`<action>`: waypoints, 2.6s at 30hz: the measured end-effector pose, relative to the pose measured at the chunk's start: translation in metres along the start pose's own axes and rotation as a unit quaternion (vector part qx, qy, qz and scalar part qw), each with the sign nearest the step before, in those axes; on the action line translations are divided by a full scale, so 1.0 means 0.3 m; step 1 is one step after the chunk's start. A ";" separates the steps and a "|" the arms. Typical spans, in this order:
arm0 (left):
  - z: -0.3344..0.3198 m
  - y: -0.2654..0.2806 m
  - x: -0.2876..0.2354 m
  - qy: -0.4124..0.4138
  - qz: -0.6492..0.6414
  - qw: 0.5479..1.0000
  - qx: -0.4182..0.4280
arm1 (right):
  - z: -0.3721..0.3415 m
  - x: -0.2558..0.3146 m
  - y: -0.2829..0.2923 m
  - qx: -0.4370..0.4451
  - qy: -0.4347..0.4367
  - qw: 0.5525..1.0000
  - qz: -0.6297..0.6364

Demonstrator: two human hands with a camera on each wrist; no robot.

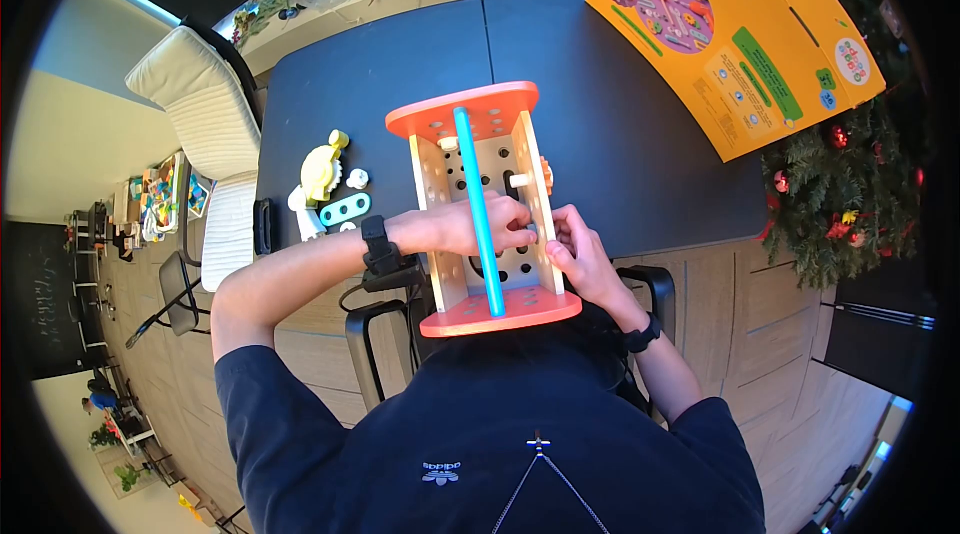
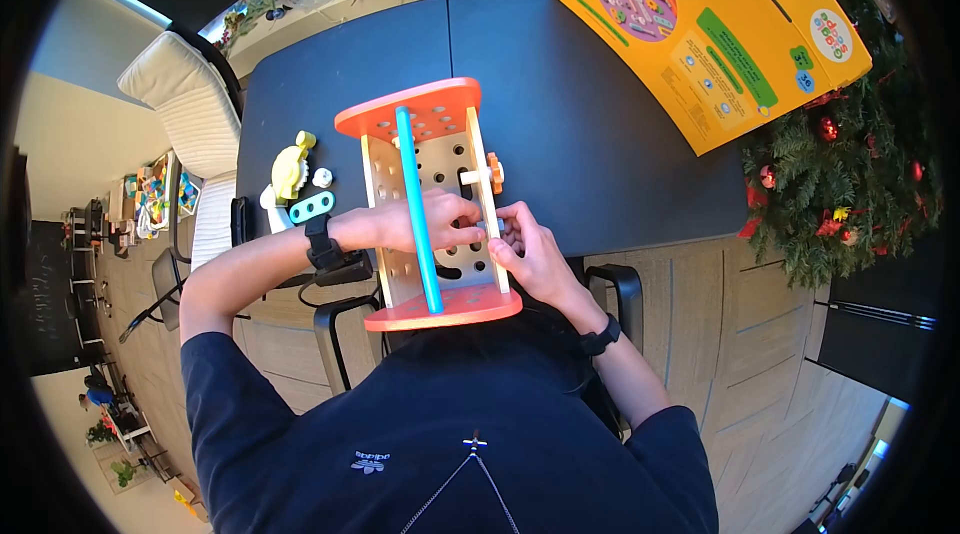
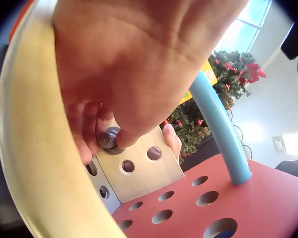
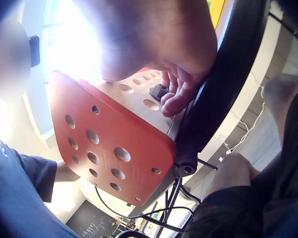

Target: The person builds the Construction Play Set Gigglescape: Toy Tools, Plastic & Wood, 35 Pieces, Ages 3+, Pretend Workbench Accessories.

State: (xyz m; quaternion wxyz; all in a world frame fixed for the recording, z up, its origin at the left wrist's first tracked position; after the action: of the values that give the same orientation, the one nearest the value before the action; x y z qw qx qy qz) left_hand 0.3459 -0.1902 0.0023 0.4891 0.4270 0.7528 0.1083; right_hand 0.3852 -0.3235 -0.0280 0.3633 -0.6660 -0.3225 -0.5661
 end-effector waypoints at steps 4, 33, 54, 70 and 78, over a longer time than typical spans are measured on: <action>-0.016 0.028 -0.029 -0.039 0.020 0.998 -0.047 | 0.001 0.005 -0.002 0.008 -0.002 1.000 -0.004; -0.316 0.101 -0.054 0.033 -0.408 0.903 -0.129 | -0.006 0.071 0.024 0.045 -0.109 0.984 -0.135; -0.384 0.075 0.045 -0.084 -0.433 0.831 -0.340 | 0.103 0.598 -0.064 -0.097 0.237 0.866 -0.429; -0.478 -0.123 0.292 0.081 -0.360 0.842 -0.394 | 0.129 0.399 -0.251 -0.023 0.436 0.570 -0.696; -0.713 0.031 0.444 0.254 -0.026 0.764 -0.593 | 0.146 0.399 -0.262 -0.017 0.388 0.660 -0.643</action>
State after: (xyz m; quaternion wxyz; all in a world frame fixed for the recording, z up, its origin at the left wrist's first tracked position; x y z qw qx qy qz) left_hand 0.1526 -0.0304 0.0285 0.4386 -0.0112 0.6461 0.6245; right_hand 0.3599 -0.2427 0.0955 -0.0105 -0.0189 -0.4903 -0.8713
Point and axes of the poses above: each hand's wrist, its own z-axis towards the middle knuckle, its own y-axis out of the back of the hand, x = y × z, the point moved 9 cm from there along z, towards the middle knuckle, and after that the axes turned 5 degrees about z, right-handed, at the moved point
